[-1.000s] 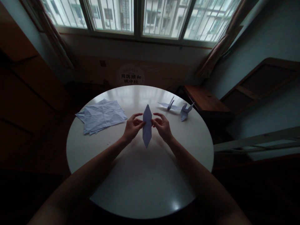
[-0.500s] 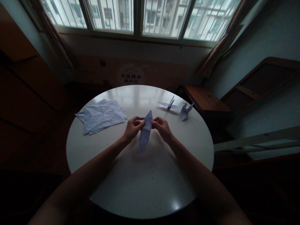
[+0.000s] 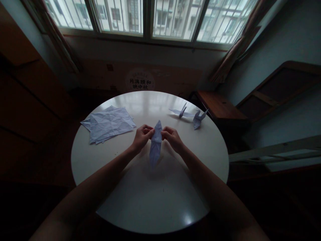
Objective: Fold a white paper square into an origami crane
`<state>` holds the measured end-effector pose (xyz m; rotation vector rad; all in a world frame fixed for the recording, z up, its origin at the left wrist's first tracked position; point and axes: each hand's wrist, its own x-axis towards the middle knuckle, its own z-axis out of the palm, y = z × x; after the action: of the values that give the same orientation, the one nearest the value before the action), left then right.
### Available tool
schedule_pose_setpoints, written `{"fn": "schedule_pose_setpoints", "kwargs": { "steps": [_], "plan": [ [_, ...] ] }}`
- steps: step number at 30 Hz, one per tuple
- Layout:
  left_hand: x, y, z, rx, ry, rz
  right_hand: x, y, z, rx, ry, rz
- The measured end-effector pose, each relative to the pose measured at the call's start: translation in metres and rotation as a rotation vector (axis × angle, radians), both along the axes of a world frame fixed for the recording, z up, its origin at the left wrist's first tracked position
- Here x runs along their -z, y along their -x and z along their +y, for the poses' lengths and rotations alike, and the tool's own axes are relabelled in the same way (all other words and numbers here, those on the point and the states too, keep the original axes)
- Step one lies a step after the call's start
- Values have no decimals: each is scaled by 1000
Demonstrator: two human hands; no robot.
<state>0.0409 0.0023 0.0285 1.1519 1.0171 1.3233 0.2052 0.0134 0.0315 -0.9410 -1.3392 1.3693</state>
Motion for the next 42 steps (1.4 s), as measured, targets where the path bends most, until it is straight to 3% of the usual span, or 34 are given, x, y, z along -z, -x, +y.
{"fn": "schedule_pose_setpoints", "kwargs": {
  "steps": [12,21,31,37,42],
  "plan": [
    [-1,0,1,-10,-7,-23,5,0,1,-36,-29,-91],
    [-3,0,-1,20,-17,-17,11,0,5,-91,-7,-31],
    [1,1,0,56,47,21,5,1,3,-87,-96,-87],
    [-1,1,-1,89,-62,124,5,-2,5,-34,-122,-87],
    [1,-1,-4,4,-203,321,4,-2,4,-29,-163,-119]
  ]
}}
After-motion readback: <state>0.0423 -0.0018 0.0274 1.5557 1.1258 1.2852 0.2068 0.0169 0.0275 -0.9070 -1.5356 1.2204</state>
